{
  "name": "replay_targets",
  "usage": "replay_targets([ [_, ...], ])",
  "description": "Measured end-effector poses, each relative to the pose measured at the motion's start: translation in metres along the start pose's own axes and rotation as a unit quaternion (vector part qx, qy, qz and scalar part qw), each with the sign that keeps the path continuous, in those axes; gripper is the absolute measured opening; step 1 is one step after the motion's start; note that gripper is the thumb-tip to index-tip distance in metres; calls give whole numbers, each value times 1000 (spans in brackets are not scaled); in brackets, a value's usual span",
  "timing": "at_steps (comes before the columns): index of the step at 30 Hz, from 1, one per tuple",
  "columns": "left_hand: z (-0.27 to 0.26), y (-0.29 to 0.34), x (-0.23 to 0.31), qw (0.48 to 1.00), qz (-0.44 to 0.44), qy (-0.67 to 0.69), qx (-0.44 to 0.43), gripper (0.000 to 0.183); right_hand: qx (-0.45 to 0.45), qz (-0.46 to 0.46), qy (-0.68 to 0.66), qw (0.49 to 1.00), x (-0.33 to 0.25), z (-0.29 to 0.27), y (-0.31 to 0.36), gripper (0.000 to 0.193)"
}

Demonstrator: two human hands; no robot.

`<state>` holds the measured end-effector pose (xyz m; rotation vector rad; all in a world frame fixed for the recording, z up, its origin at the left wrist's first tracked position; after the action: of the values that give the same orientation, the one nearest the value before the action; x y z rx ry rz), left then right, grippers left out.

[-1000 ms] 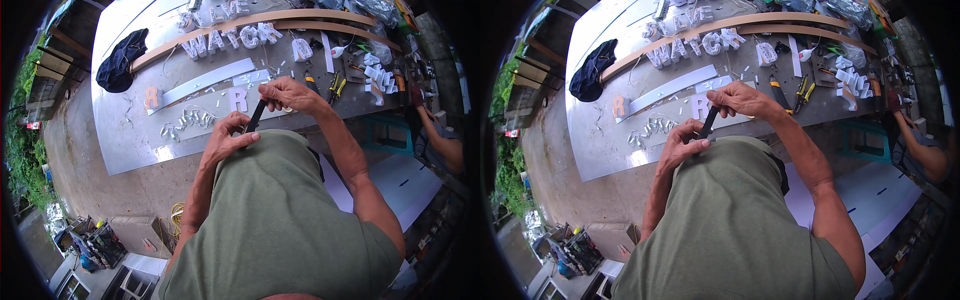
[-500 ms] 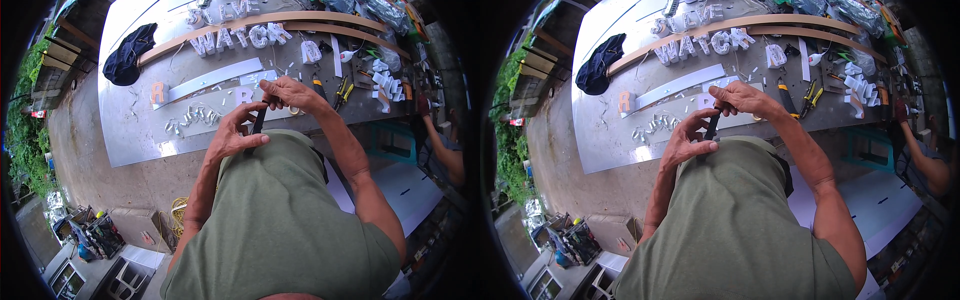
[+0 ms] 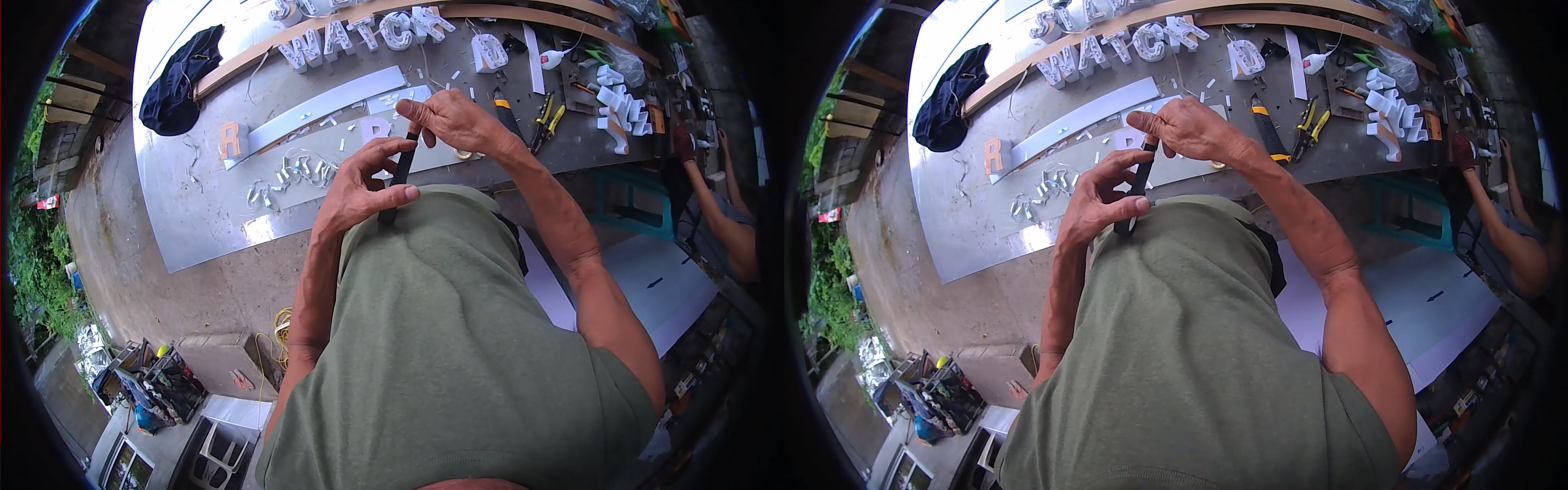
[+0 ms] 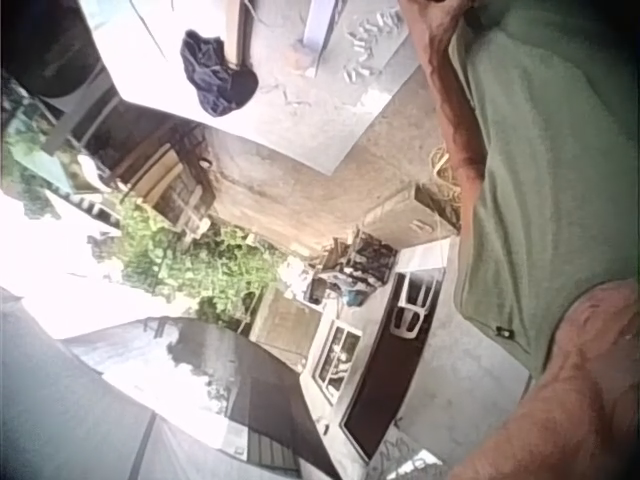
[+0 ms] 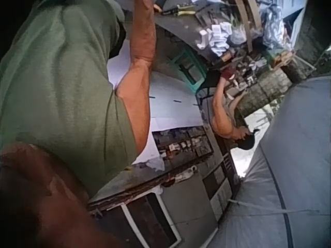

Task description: Wiring and applying electrical tape to the back of LED channel letters for signage.

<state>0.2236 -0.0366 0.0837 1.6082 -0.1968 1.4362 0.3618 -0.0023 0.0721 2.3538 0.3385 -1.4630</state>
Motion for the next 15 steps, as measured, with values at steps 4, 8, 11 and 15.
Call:
replay_targets([
  [4, -4, -2, -6, 1000, -2, -19, 12, 72, 204, -10, 138, 969, 14, -37, 17, 74],
  [8, -13, 0, -13, 998, 12, 52, 14, 75, 121, 119, 281, 945, 87, -38, 52, 45],
  [11, -19, -1, -17, 995, 11, 97, 26, 85, 138, 65, 338, 929, 134, -4, 80, 33],
  [15, -24, -2, -7, 994, 30, 97, 45, 98, 177, 64, 370, 910, 136, 5, 91, 28],
])
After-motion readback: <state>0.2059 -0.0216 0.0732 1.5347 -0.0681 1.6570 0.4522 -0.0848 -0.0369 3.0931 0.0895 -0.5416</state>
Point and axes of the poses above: each hand's wrist, its own y-axis away from the middle knuckle, its own z-axis out of the palm, x = y × z, the point moved 10 cm from there along -y, towards the middle knuckle, and after that the axes turned 15 degrees about -z, right-handed, at the moved point
